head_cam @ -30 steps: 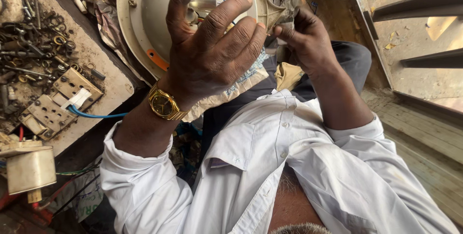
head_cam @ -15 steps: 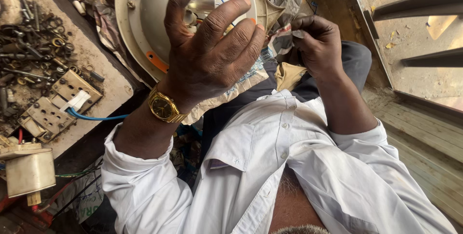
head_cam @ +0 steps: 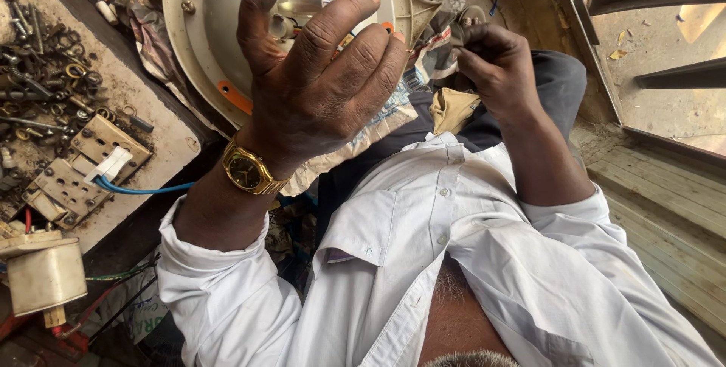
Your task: The person works on a ceiling fan motor housing, using a screwdriver to loosen and remove screws, then uses a utility knife to strip wire insulation. They connect wires to a socket and insert a cylindrical component into the housing.
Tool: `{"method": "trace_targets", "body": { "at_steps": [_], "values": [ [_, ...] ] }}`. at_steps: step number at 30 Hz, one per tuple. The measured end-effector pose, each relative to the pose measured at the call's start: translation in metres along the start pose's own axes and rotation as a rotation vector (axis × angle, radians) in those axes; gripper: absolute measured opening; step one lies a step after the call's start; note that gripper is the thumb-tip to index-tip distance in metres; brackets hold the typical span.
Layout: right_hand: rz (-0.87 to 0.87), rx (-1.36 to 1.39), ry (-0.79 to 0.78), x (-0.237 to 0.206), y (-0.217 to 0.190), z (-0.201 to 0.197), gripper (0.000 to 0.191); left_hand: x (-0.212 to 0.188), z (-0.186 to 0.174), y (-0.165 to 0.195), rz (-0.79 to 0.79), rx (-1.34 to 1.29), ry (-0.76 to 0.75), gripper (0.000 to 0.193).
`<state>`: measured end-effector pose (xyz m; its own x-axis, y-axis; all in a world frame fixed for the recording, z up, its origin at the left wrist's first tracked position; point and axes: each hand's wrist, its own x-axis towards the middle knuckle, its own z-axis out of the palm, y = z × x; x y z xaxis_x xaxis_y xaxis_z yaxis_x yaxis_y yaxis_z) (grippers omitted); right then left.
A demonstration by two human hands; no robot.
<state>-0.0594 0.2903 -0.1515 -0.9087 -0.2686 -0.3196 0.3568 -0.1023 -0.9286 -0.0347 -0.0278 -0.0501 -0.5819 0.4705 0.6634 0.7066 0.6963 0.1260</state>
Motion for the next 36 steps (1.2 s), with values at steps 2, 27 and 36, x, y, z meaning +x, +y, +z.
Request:
{"method": "trace_targets", "body": {
  "at_steps": [2, 27, 36],
  "values": [
    [-0.01, -0.056, 0.029, -0.002, -0.005, 0.0, 0.015, -0.001, 0.001, -0.001, 0.001, -0.01, -0.004, 0.011],
    [-0.622, -0.191, -0.063, -0.014, -0.066, 0.109, 0.055, 0.002, -0.003, 0.002, -0.015, -0.042, 0.015, 0.017],
    [-0.835, -0.315, -0.11, -0.004, -0.059, 0.103, 0.063, 0.002, -0.004, 0.002, -0.012, -0.024, 0.003, 0.015]
  ]
}}
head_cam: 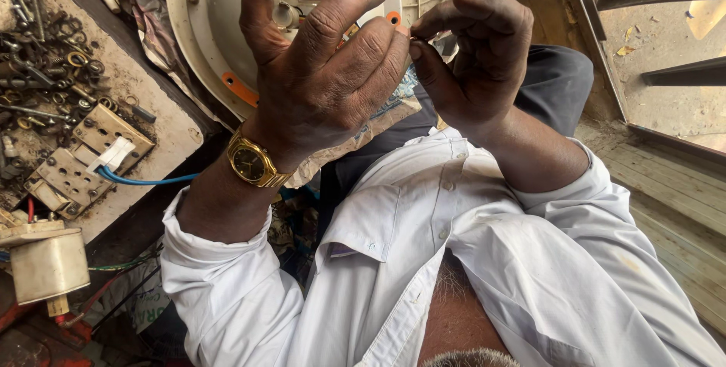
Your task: The person works on a ceiling fan motor housing, using a screwdriver to loosen and remove screws, then uses a utility knife to strip wire insulation. They connect wires to a socket and insert a cylindrical component into the housing.
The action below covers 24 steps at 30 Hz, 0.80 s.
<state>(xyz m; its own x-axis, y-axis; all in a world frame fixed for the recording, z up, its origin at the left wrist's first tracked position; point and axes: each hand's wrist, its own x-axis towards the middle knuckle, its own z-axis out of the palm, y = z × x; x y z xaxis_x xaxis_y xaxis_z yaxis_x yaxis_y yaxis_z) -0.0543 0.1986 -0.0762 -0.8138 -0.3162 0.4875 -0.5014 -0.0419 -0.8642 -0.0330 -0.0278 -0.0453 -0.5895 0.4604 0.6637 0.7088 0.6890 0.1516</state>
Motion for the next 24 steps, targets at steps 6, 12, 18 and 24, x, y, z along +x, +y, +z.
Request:
{"method": "trace_targets", "body": {
  "at_steps": [6, 12, 18, 24],
  "values": [
    [0.004, -0.021, -0.016, 0.002, 0.003, 0.001, 0.062, -0.002, 0.001, 0.001, 0.007, 0.036, -0.018, 0.014],
    [0.132, 0.109, -0.049, 0.003, -0.004, 0.0, 0.055, -0.005, 0.004, 0.0, -0.019, -0.021, -0.019, 0.017],
    [0.412, 0.372, 0.011, 0.013, -0.017, 0.002, 0.044, -0.009, 0.008, -0.001, 0.002, 0.021, -0.016, 0.013],
    [0.557, 0.546, 0.01, 0.023, -0.022, -0.004, 0.039, -0.014, 0.007, -0.002, 0.031, 0.015, -0.02, 0.011]
  ]
}}
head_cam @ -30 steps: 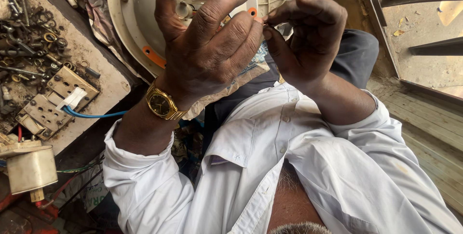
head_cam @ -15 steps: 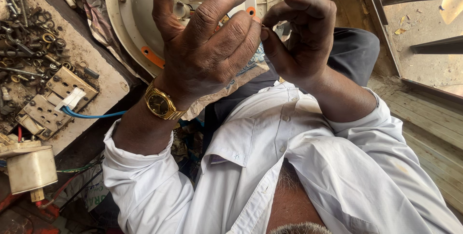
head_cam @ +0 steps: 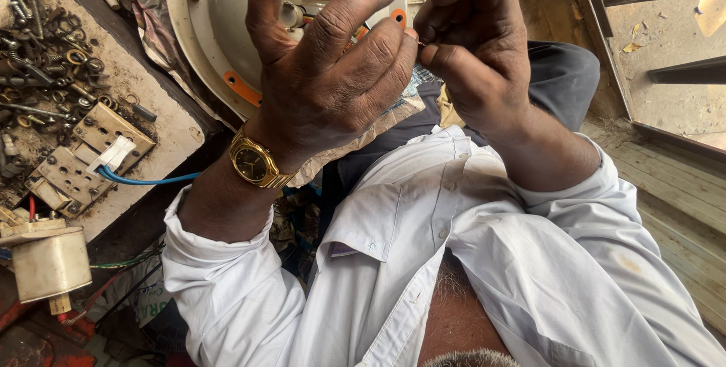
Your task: The person works on a ceiling fan motor housing, using a screwdriver to loosen and remove screws, then uses a utility knife to strip wire insulation. They connect wires to a socket and insert a cylindrical component into the housing.
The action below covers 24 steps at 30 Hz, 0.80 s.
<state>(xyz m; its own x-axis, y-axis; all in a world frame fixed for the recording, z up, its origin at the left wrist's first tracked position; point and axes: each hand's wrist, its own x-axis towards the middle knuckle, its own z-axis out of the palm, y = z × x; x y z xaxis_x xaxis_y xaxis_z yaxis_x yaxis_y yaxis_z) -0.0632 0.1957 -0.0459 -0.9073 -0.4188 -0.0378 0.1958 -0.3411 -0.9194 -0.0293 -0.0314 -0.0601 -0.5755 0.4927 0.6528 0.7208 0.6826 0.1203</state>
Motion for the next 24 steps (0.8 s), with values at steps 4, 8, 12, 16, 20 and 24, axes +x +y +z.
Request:
{"method": "trace_targets", "body": {
  "at_steps": [4, 8, 12, 16, 20, 24],
  "values": [
    [-0.032, 0.011, -0.078, 0.001, 0.003, -0.004, 0.036, -0.001, -0.001, 0.0, -0.011, -0.063, -0.034, 0.011],
    [0.033, 0.075, -0.023, -0.001, 0.004, -0.01, 0.038, 0.001, 0.0, 0.0, -0.034, -0.074, -0.014, 0.01],
    [0.023, 0.099, 0.017, -0.005, -0.001, -0.018, 0.035, 0.005, 0.0, -0.001, -0.074, -0.074, 0.012, 0.01],
    [-0.331, -0.534, -0.015, -0.008, 0.004, -0.015, 0.036, 0.008, -0.001, 0.0, -0.093, -0.064, 0.03, 0.014],
    [-0.674, -0.929, -0.046, -0.002, 0.005, -0.008, 0.038, 0.011, -0.005, 0.001, -0.108, -0.099, 0.047, 0.017],
    [-0.892, -1.133, -0.045, 0.008, -0.004, -0.002, 0.027, 0.014, -0.008, 0.0, -0.106, -0.103, 0.04, 0.019]
  ]
}}
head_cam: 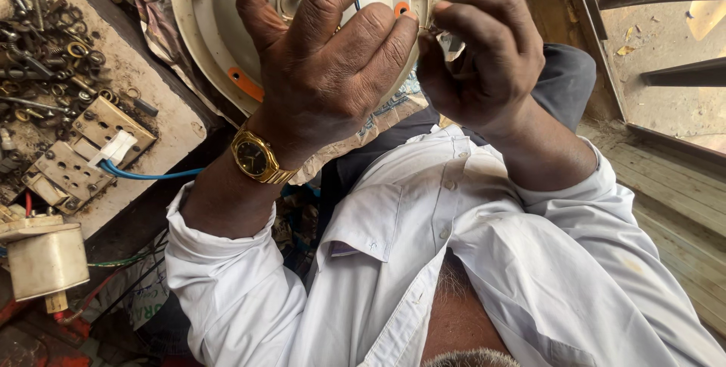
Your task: The person works on a ceiling fan motor housing, using a screwdriver to loosen and remove screws, then uses a utility knife to strip wire insulation. They connect wires to a socket and insert a cylindrical component into the housing.
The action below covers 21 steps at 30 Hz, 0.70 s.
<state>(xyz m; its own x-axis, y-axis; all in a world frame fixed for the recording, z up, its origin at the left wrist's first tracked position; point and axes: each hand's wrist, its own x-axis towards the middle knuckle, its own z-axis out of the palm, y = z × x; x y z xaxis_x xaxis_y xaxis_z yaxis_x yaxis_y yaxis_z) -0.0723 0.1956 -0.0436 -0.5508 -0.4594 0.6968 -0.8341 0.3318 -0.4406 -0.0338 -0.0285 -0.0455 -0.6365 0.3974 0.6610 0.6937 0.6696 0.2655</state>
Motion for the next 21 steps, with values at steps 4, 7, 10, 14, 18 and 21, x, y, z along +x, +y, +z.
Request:
{"method": "trace_targets", "body": {
  "at_steps": [4, 7, 10, 14, 18, 21],
  "values": [
    [-0.023, -0.105, -0.062, 0.01, -0.003, -0.001, 0.023, 0.001, -0.001, 0.001, 0.01, -0.005, 0.009, 0.018],
    [-0.042, -0.116, -0.066, 0.015, -0.002, 0.0, 0.023, 0.001, -0.001, 0.003, 0.005, -0.002, -0.01, 0.017],
    [-0.054, -0.13, -0.068, 0.017, 0.003, 0.001, 0.021, 0.0, -0.001, 0.004, 0.011, 0.034, -0.032, 0.013],
    [-0.037, -0.136, -0.07, 0.012, 0.005, 0.003, 0.019, 0.0, -0.001, 0.002, 0.009, 0.008, -0.037, 0.013],
    [0.016, -0.136, -0.04, 0.01, 0.005, 0.007, 0.017, 0.0, -0.001, 0.0, 0.008, -0.007, -0.028, 0.013],
    [0.116, -0.191, -0.039, 0.014, 0.016, -0.004, 0.017, -0.001, 0.002, 0.0, 0.003, 0.011, -0.01, 0.016]
  ]
}}
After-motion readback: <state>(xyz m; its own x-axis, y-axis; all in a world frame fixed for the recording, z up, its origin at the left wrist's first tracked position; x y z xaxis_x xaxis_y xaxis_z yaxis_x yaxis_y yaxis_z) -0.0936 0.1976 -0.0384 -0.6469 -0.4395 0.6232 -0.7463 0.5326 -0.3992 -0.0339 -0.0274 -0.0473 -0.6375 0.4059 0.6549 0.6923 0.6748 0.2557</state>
